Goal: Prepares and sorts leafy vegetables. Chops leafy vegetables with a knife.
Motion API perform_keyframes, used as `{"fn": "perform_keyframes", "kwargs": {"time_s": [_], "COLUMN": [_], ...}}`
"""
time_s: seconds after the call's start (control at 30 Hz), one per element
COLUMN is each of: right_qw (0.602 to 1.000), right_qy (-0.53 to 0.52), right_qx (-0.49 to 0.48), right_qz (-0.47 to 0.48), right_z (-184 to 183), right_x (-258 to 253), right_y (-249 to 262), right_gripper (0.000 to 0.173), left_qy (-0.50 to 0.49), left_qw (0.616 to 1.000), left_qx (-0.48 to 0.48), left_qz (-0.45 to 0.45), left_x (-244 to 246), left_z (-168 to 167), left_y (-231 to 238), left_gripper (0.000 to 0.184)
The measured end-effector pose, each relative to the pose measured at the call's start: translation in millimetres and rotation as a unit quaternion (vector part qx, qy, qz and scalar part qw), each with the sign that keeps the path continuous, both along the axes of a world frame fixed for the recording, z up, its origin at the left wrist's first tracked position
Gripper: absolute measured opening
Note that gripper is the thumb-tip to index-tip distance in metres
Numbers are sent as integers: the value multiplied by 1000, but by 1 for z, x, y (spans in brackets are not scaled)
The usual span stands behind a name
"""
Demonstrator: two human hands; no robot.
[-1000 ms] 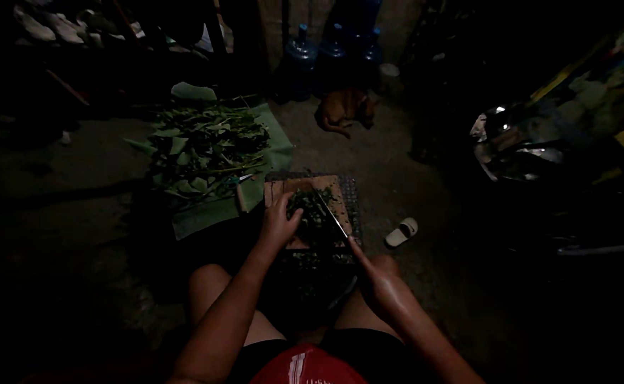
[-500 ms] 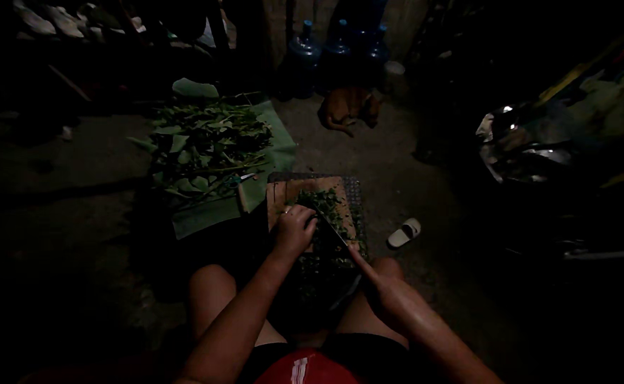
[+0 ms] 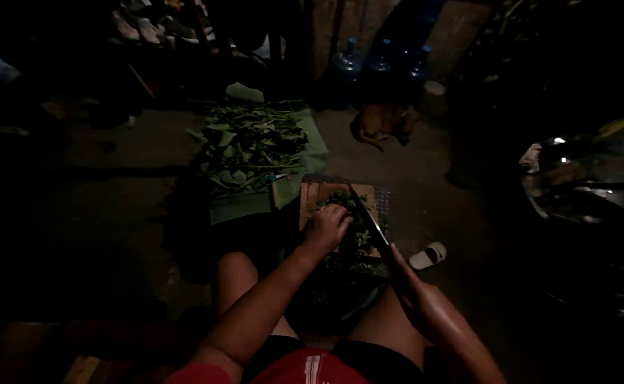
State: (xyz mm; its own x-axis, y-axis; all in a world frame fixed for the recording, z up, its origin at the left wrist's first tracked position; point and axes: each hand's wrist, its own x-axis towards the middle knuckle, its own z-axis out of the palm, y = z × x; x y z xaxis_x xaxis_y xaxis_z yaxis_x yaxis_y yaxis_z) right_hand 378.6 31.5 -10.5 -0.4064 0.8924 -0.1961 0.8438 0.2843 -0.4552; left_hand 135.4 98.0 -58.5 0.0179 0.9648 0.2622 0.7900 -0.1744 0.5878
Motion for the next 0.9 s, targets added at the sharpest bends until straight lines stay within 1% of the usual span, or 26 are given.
{"fn": "perform_keyframes", "kwargs": {"time_s": [0.07,0.1,0.17,0.23,0.33,0.4,0.43,0.5,0.53,0.57,0.6,0.63,0.7,0.73,0.77,0.8,0.83,0.9], "right_qw": [1000,1000,998,997,996,997,998,999,999,999,1000,999,999,999,999,999,998,997], "right_qy": [-3,-14,-45,-64,-62,-46,-39,-22,-15,-8,-3,0,14,25,33,46,54,49], "right_qx": [7,9,22,39,59,54,45,35,21,7,-6,-18,-25,-18,-17,-9,-10,-41], "right_qz": [-13,-22,-27,-19,-19,-25,-28,-30,-31,-30,-30,-32,-34,-31,-30,-27,-26,-32], "right_z": [1,-2,-10,-22,-37,-41,-41,-39,-38,-35,-33,-31,-28,-29,-30,-34,-37,-36], "right_x": [0,-1,-5,-6,-6,-5,-5,-6,-6,-7,-8,-9,-10,-10,-9,-7,-6,-4], "right_y": [3,5,8,11,14,16,16,16,16,16,16,17,17,18,18,19,20,22], "right_gripper": [75,74,72,72,73,75,76,76,77,77,78,77,75,74,72,71,71,72], "left_qy": [15,28,55,66,70,63,50,17,1,-1,5,17,31,24,4,-19,-45,-78], "left_qw": [996,994,990,985,981,978,976,975,975,976,980,983,977,973,971,969,970,983], "left_qx": [88,108,126,153,153,142,153,187,194,190,155,105,3,-13,3,28,54,61], "left_qz": [3,3,-6,-37,-98,-139,-145,-123,-112,-110,-125,-151,-210,-230,-241,-243,-231,-158], "left_x": [3,5,9,7,-2,-16,-25,-48,-61,-74,-85,-93,-98,-98,-97,-98,-102,-119], "left_z": [-8,-9,-6,-6,-1,8,10,14,15,14,14,14,16,14,10,7,4,2], "left_y": [5,7,10,14,24,32,39,57,68,80,90,97,106,110,116,124,133,154], "left_gripper": [20,18,22,13,13,33,33,17,19,24,24,22,27,25,19,20,24,29]}}
